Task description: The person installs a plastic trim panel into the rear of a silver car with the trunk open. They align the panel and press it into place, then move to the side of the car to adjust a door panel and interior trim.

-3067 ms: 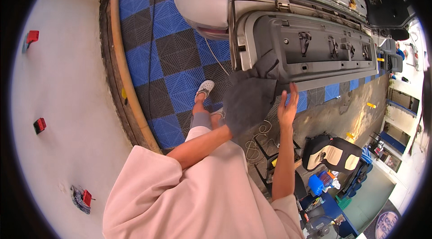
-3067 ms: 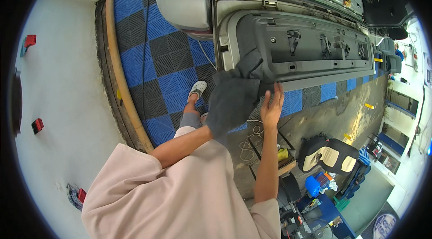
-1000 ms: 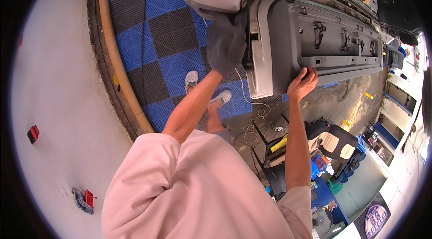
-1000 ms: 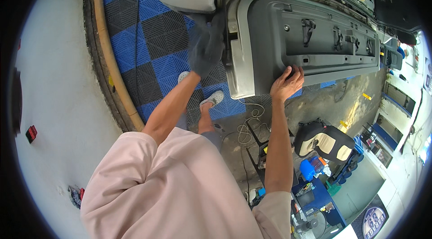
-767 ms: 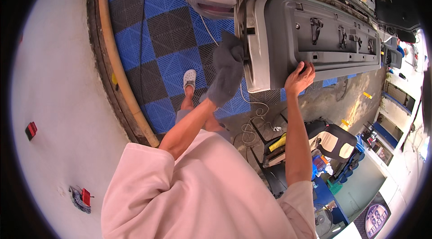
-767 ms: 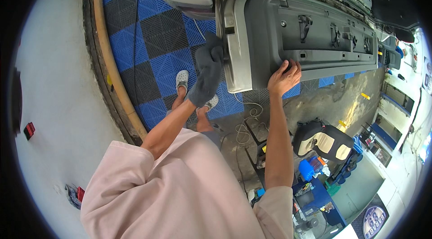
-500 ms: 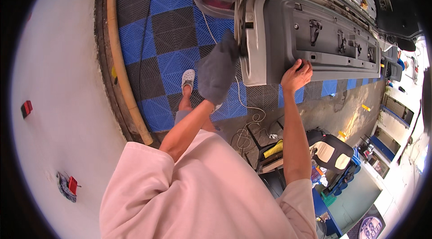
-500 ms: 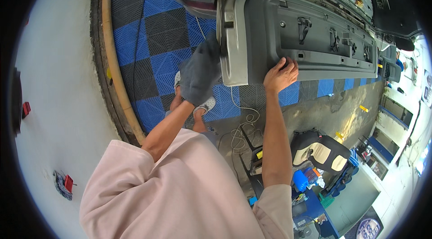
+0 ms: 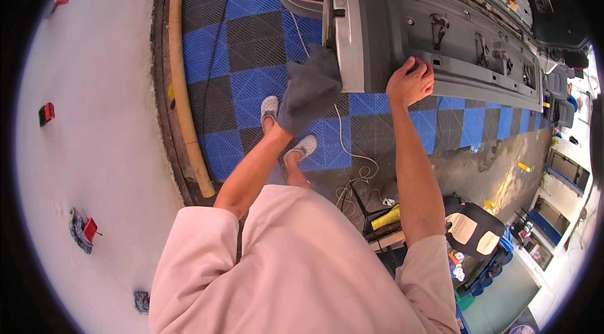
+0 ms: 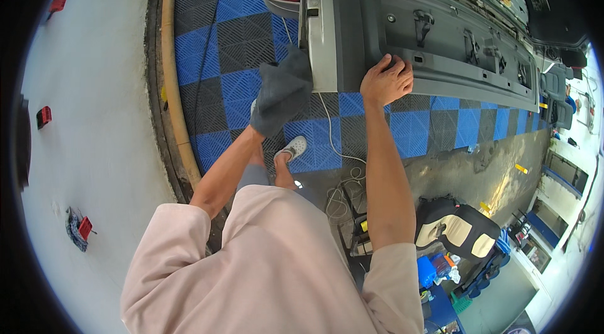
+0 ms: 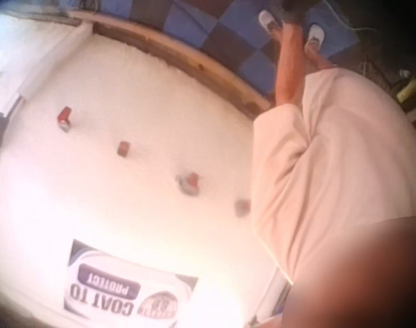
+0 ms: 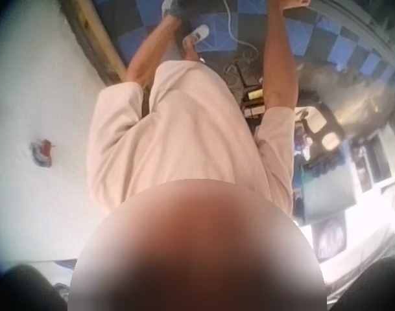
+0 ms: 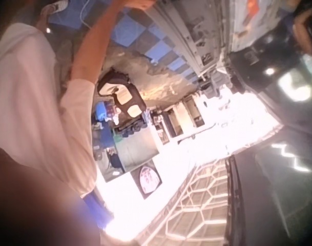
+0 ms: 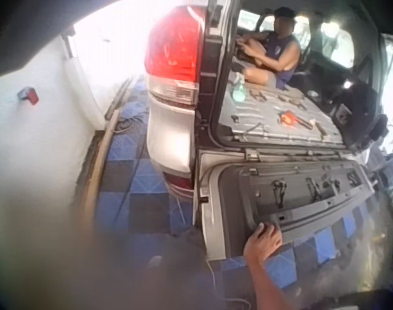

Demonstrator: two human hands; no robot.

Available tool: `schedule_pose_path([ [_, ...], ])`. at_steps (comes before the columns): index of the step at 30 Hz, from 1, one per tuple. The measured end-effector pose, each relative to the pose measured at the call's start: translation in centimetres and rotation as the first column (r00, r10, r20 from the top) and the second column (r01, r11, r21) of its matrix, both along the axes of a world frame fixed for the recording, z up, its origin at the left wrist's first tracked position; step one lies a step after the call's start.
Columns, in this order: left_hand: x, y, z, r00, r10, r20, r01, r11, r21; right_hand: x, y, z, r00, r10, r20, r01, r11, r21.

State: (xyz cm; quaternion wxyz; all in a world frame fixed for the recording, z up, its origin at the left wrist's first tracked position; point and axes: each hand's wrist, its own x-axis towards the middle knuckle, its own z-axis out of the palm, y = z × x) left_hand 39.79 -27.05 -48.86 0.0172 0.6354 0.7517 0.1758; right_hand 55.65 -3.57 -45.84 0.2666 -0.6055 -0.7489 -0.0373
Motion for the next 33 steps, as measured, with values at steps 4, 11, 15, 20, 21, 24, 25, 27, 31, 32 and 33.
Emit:
schedule_pose_path([
  [4, 3.2, -1.8, 1.3, 0.998, 0.016, 0.058, -0.013, 0.999, -0.042, -0.1, 0.0, 0.1, 1.000, -0.013, 0.005, 0.014, 0.999, -0.040],
  [11, 7.4, 0.4, 1.2, 0.982, 0.063, -0.177, -0.081, 0.992, -0.094, -0.2, -0.2, 0.4, 1.000, 0.000, -0.003, 0.000, 0.998, -0.057],
  [15, 8.5, 1.1, 0.4, 0.950, 0.078, -0.301, -0.118, 0.986, -0.115, 0.0, -0.2, 0.2, 1.000, 0.002, 0.009, -0.002, 0.998, -0.056],
  [20, 9.6, 2.8, -0.8, 0.859, 0.047, -0.510, -0.139, 0.980, -0.143, 0.0, -0.1, -0.1, 0.999, -0.020, 0.032, 0.021, 0.999, -0.038],
  [21, 9.5, 3.7, -0.9, 0.835, 0.035, -0.549, -0.141, 0.978, -0.151, 0.0, -0.1, -0.1, 0.999, -0.022, 0.031, 0.023, 0.999, -0.038],
  [24, 7.6, 7.0, -0.2, 0.794, 0.031, -0.608, -0.147, 0.979, -0.142, 0.0, -0.2, 0.1, 0.999, -0.023, 0.045, 0.025, 0.998, -0.050],
  [25, 6.8, 8.0, 0.3, 0.866, 0.008, -0.499, -0.131, 0.968, -0.212, 0.0, -0.2, 0.2, 0.999, -0.023, 0.031, 0.024, 0.998, -0.053],
  [27, 5.2, 10.1, 1.5, 0.965, 0.079, -0.252, -0.126, 0.976, -0.180, -0.1, -0.3, 0.4, 1.000, -0.022, 0.006, 0.022, 0.998, -0.061],
  [31, 1.9, 13.0, 2.1, 0.945, 0.124, 0.302, -0.215, 0.933, 0.290, -0.2, -0.4, 0.7, 1.000, -0.013, -0.026, 0.011, 0.999, -0.052],
  [32, 1.1, 14.1, 1.7, 0.943, 0.124, 0.308, -0.217, 0.933, 0.289, -0.2, -0.4, 0.8, 0.999, -0.006, -0.032, 0.005, 0.999, -0.053],
  [33, 0.4, 15.3, 1.0, 0.942, 0.127, 0.312, -0.222, 0.930, 0.291, -0.3, -0.5, 0.8, 0.999, -0.001, -0.037, -0.001, 0.998, -0.056],
])
